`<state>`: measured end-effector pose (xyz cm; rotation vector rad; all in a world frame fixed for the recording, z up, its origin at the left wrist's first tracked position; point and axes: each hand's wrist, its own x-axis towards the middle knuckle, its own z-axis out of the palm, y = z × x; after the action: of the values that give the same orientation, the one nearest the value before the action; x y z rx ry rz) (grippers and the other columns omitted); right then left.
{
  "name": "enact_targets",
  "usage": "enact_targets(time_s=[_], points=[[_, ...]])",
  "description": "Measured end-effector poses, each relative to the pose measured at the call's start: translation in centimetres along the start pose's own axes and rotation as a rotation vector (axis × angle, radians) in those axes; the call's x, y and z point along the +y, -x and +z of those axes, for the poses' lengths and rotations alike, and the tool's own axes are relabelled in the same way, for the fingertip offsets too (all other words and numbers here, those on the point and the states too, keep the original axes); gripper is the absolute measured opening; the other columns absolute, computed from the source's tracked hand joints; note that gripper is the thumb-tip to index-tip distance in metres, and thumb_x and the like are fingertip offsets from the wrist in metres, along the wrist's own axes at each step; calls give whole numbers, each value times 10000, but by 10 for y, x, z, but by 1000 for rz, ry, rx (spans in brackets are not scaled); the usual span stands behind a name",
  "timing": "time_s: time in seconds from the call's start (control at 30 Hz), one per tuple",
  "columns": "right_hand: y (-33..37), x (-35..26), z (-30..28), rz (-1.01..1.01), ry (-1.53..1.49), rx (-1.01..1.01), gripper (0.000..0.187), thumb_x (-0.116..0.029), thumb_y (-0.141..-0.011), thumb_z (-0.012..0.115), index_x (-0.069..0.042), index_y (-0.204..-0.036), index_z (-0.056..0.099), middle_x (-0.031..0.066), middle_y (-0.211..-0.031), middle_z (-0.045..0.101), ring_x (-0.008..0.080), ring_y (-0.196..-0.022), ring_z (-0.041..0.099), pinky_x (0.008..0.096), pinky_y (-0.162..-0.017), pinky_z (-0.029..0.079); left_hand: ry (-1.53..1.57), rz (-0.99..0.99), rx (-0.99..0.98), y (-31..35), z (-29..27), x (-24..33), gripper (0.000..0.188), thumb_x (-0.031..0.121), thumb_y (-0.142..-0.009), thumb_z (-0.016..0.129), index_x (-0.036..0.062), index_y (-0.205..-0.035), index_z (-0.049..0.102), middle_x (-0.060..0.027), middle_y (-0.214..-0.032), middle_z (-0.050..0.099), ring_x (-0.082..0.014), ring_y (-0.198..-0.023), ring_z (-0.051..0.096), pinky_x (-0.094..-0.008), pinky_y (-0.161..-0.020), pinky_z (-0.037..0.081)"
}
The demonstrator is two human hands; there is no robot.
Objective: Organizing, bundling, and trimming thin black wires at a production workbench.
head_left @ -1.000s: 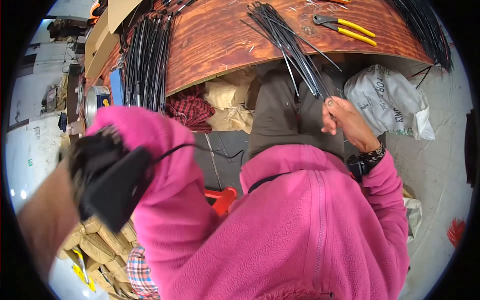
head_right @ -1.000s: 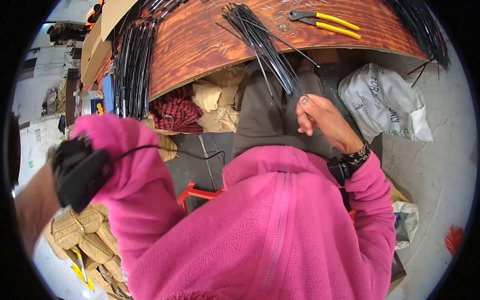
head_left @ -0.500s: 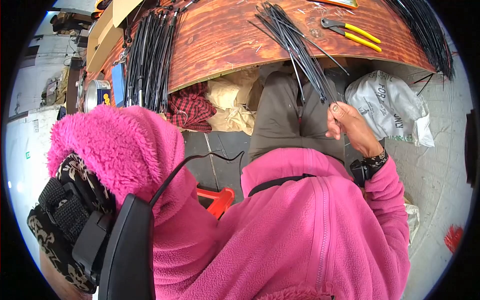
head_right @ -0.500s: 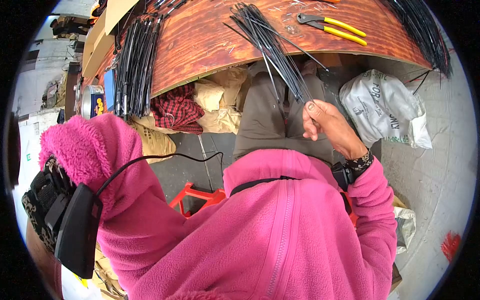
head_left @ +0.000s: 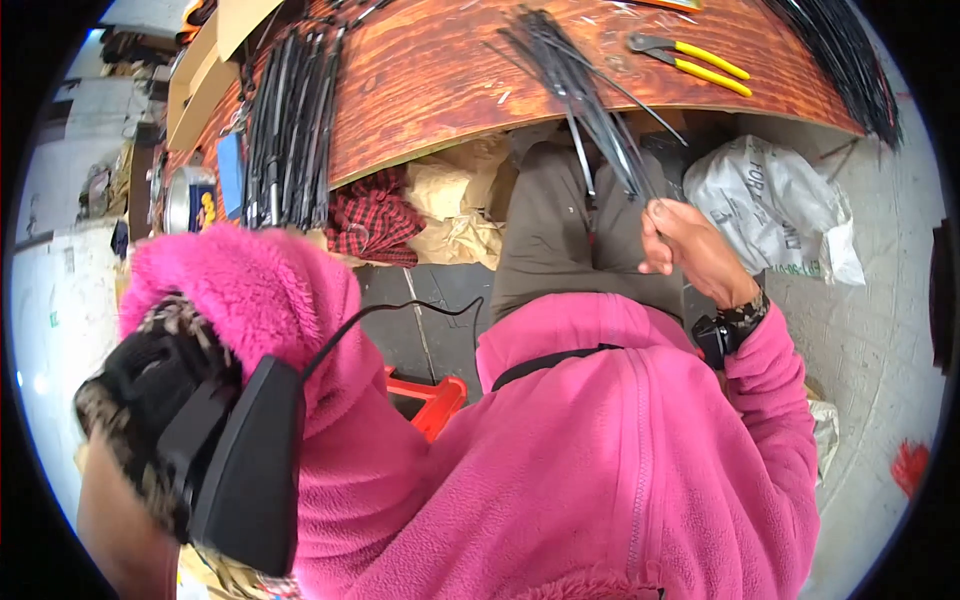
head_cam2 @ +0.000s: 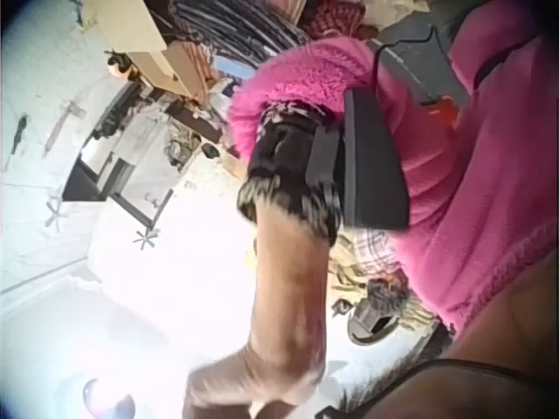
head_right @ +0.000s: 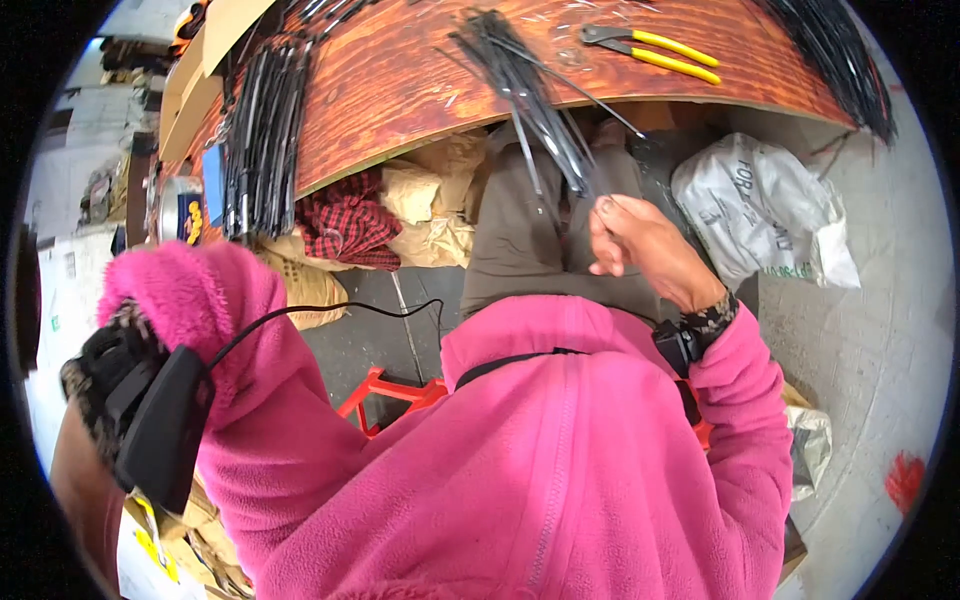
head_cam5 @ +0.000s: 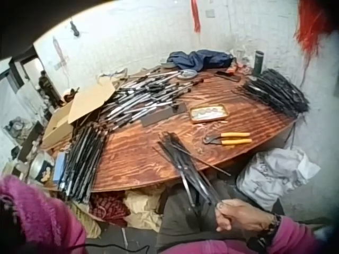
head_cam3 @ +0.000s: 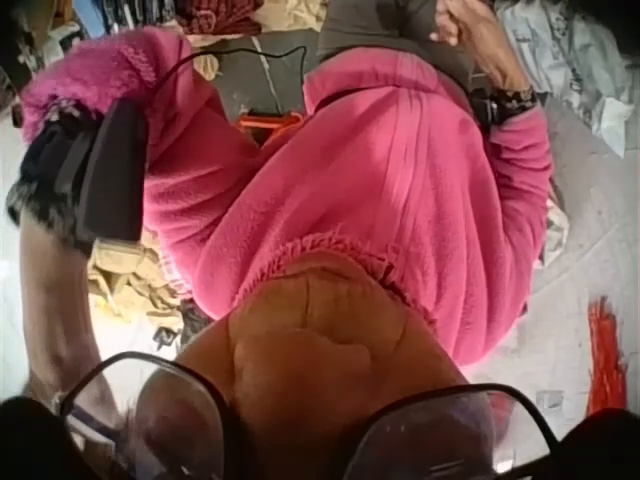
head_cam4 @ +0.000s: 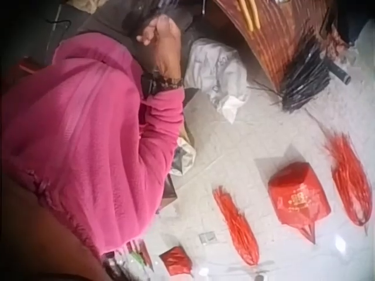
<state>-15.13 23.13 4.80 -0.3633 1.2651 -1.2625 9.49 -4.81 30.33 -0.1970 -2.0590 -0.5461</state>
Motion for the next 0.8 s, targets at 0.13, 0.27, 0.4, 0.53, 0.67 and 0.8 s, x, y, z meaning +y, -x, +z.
enact_targets(time_s=[0.13,0.27,0.4,0.53,0.67,0.8], points=[[2,-32,11,-16,-170,-111,302,-361,-1029,459,-115,-853,464,-55,-630,354,76,-525,358,295,-665,493,2,31,-87,7,44,-10,277,186,-910,417,-3,-829,603,-150,-863,638,-283,-806,582,-446,-787,472],[-3,-29,19,-135,-134,-79,286,-350,-1030,453,-114,-872,488,-38,-641,401,79,-547,401,295,-644,488,217,-623,-494,47,132,-26,230,197,-955,543,-6,-900,634,-93,-891,653,-169,-776,598,-326,-756,481],[-15,-9,20,-199,33,-60,297,-339,-1029,448,-91,-881,518,-8,-648,473,93,-560,467,298,-603,480,832,-1320,-565,154,201,-55,272,243,-1005,544,9,-1096,649,-28,-901,663,-92,-800,601,-236,-743,492],[-5,4,31,-419,567,128,306,-317,-1023,445,-59,-882,532,24,-637,530,119,-551,527,305,-552,464,999,-1420,-456,171,234,-46,332,282,-1015,523,-5,-1154,616,-73,-968,677,-121,-853,627,-251,-775,516],[-1,-1,27,-369,699,198,307,-293,-1016,436,-38,-876,531,44,-611,556,155,-535,568,322,-523,454,1107,-1393,-368,161,243,-45,356,289,-1020,508,-11,-1196,582,-109,-1024,677,-152,-893,639,-280,-802,526],[-5,1,30,-268,592,160,311,-288,-1015,424,-31,-871,526,50,-604,568,179,-536,589,336,-517,456,1247,-1412,-236,161,258,-46,340,263,-1019,509,-10,-1218,555,-130,-1064,670,-186,-931,639,-314,-829,526]])
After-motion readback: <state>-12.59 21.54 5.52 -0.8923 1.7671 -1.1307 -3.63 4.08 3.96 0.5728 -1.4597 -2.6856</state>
